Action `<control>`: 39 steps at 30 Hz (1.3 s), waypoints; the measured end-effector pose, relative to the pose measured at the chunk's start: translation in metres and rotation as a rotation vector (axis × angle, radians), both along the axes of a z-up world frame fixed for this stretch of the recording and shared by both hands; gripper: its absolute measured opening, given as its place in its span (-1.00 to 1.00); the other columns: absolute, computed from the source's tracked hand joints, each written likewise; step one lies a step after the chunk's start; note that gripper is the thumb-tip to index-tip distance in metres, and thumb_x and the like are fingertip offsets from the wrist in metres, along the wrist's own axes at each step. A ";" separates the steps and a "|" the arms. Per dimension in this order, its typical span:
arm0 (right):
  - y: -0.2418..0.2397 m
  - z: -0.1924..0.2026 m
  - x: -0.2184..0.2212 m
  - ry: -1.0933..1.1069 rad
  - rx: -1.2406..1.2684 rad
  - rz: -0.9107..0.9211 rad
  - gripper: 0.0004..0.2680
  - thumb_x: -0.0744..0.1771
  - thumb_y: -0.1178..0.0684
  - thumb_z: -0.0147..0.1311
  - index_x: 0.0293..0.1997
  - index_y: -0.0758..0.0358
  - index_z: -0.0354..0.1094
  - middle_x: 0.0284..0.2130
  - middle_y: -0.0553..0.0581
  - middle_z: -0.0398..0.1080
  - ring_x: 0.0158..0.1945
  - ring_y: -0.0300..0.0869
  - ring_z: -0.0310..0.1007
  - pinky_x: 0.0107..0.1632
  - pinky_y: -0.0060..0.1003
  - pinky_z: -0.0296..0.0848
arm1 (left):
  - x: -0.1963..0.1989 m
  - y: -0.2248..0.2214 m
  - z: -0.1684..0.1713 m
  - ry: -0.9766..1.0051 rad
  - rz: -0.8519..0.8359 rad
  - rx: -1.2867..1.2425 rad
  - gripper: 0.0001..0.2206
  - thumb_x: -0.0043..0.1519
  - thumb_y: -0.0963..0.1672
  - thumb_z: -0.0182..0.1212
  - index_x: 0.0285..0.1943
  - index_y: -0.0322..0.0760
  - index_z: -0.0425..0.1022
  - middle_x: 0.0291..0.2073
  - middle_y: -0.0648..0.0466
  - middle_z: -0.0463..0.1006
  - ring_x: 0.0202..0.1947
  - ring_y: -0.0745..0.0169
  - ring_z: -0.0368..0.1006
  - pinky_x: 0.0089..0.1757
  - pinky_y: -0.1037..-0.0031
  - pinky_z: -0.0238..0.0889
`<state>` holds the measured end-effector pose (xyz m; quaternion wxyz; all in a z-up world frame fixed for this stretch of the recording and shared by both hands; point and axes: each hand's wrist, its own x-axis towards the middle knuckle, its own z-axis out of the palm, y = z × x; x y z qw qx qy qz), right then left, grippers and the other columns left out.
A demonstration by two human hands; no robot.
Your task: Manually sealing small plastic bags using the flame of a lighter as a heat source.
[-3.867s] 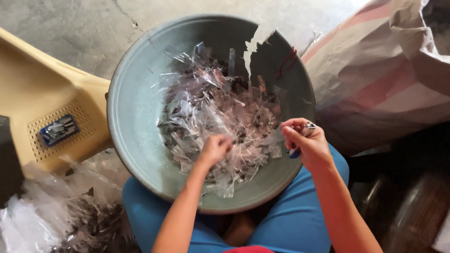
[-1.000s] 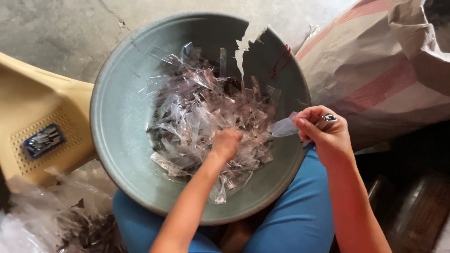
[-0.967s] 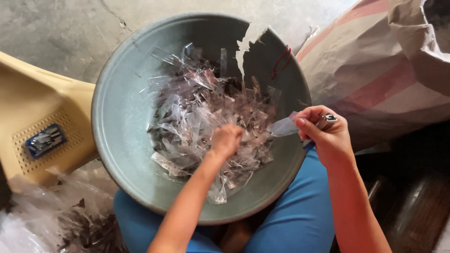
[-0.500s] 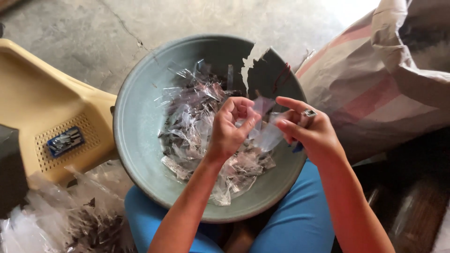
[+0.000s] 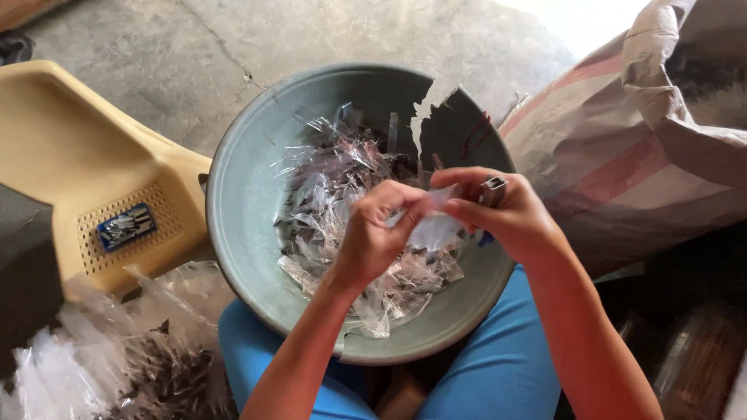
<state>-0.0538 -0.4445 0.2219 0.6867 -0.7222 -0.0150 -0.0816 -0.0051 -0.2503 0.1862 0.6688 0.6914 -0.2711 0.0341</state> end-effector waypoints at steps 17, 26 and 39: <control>-0.011 -0.036 0.015 0.098 0.389 -0.183 -0.70 0.30 0.11 0.24 0.11 0.38 0.34 -0.43 0.14 0.36 -0.64 -0.31 0.22 -0.64 -0.41 0.17 | -0.017 -0.021 -0.074 0.457 -0.392 0.000 -0.61 0.48 0.00 -0.10 -0.38 -0.15 0.47 -0.80 0.21 0.36 -0.73 0.42 0.34 -0.53 0.64 0.27; 0.043 -0.069 0.019 0.399 0.829 -0.385 -0.67 0.34 -0.08 0.19 0.06 0.42 0.43 -0.05 0.32 0.52 -0.06 -0.02 0.57 0.08 -0.13 0.52 | -0.014 -0.007 -0.087 0.276 -0.044 0.328 -0.63 0.43 0.02 -0.16 -0.28 -0.22 0.45 -0.45 -0.20 0.59 -0.32 -0.41 0.53 -0.22 -0.02 0.34; -0.006 -0.126 0.066 0.102 0.472 -0.627 -0.50 0.35 -0.17 0.23 -0.79 0.24 0.09 -0.90 0.26 0.13 -0.87 0.02 0.30 -0.75 -0.19 0.31 | -0.054 0.059 -0.084 0.570 -0.374 0.405 -0.73 0.35 -0.04 -0.02 -0.17 -0.25 0.56 -0.43 -0.18 0.65 -0.29 -0.16 0.64 -0.20 0.11 0.44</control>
